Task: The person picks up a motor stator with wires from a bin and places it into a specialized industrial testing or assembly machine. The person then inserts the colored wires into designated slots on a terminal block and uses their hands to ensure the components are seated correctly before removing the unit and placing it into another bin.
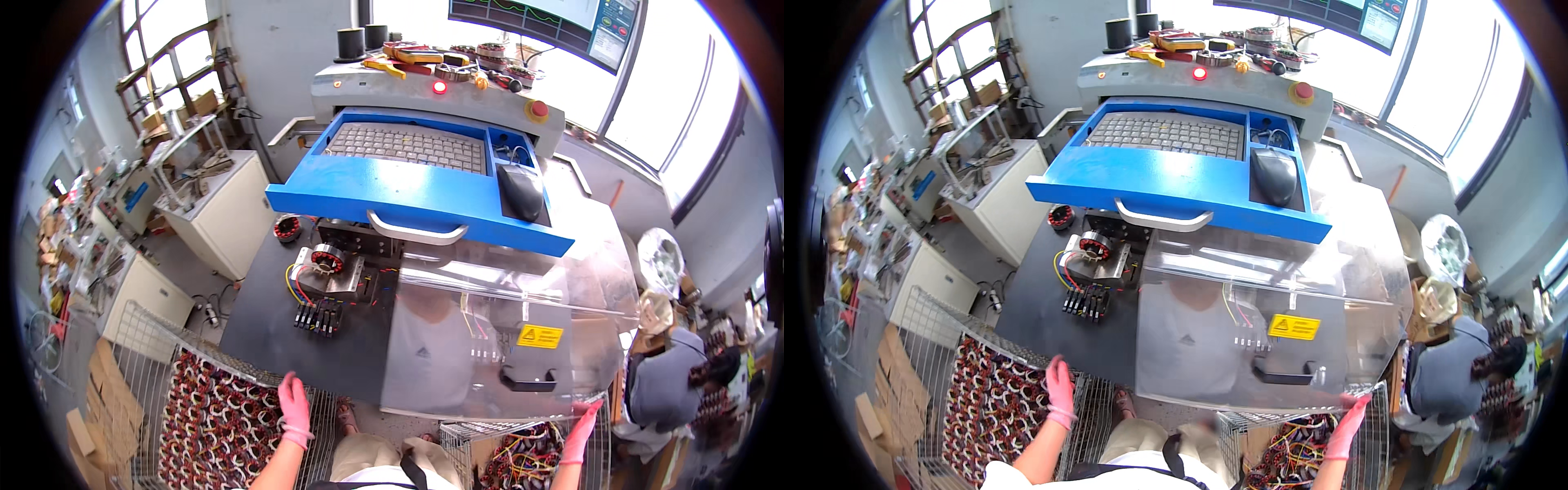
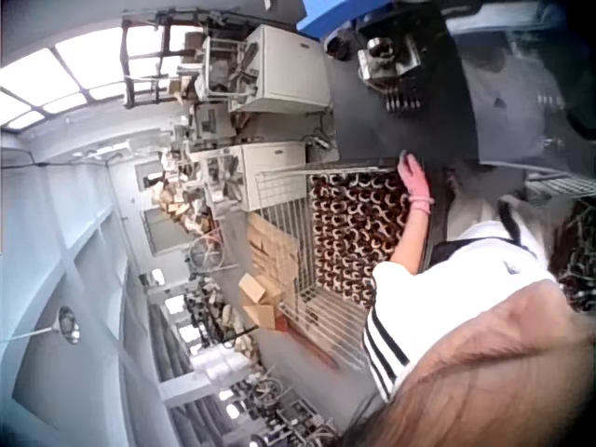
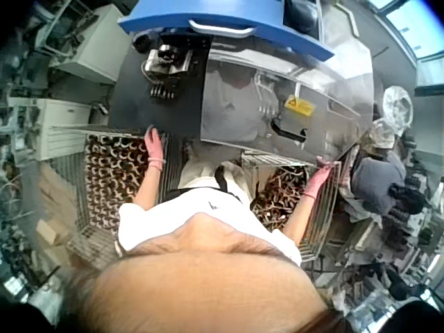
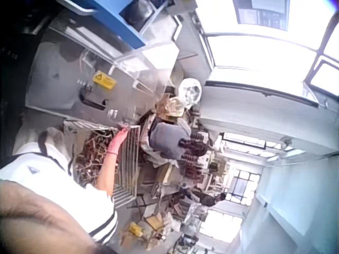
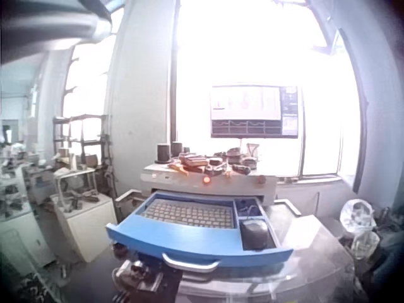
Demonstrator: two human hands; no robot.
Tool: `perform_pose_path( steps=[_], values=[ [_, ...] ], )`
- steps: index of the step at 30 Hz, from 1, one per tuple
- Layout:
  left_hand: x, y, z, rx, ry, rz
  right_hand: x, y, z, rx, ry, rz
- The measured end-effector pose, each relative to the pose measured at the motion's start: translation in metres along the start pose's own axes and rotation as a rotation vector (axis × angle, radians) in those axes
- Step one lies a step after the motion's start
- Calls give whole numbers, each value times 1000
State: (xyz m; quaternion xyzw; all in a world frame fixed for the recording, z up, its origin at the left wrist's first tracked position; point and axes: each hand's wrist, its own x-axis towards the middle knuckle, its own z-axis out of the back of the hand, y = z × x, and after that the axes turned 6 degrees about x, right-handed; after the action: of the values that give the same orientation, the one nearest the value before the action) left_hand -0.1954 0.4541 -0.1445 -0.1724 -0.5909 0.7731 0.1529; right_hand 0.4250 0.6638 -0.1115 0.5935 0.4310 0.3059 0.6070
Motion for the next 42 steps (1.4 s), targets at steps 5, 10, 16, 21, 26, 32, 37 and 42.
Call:
perform_pose_path(
  steps=[5, 10, 16, 21, 26, 32, 37, 42],
  values=[
    [-102, -11, -11, 98, 150, 231, -75, 10, -55, -59, 463, 109],
    [-157, -5, -22, 301, 279, 143, -142, 41, -145, -421, 965, 190],
    [-183, -25, -52, 351, 462, 57, -182, 52, -249, -575, 1355, 476],
    [-188, -50, -65, 588, 601, -390, -215, 39, -292, -554, 1471, 535],
    [-186, -59, -115, 530, 934, -672, -232, 38, -306, -611, 1381, 449],
    [-163, -105, -229, 612, 855, -1091, -196, 16, -292, -593, 1302, 237],
    [-152, -105, -285, 639, 844, -915, -69, 37, -279, -647, 789, 737],
    [-154, -91, -296, 759, 879, -1000, -40, 29, -302, -716, 953, 366]
  ],
)
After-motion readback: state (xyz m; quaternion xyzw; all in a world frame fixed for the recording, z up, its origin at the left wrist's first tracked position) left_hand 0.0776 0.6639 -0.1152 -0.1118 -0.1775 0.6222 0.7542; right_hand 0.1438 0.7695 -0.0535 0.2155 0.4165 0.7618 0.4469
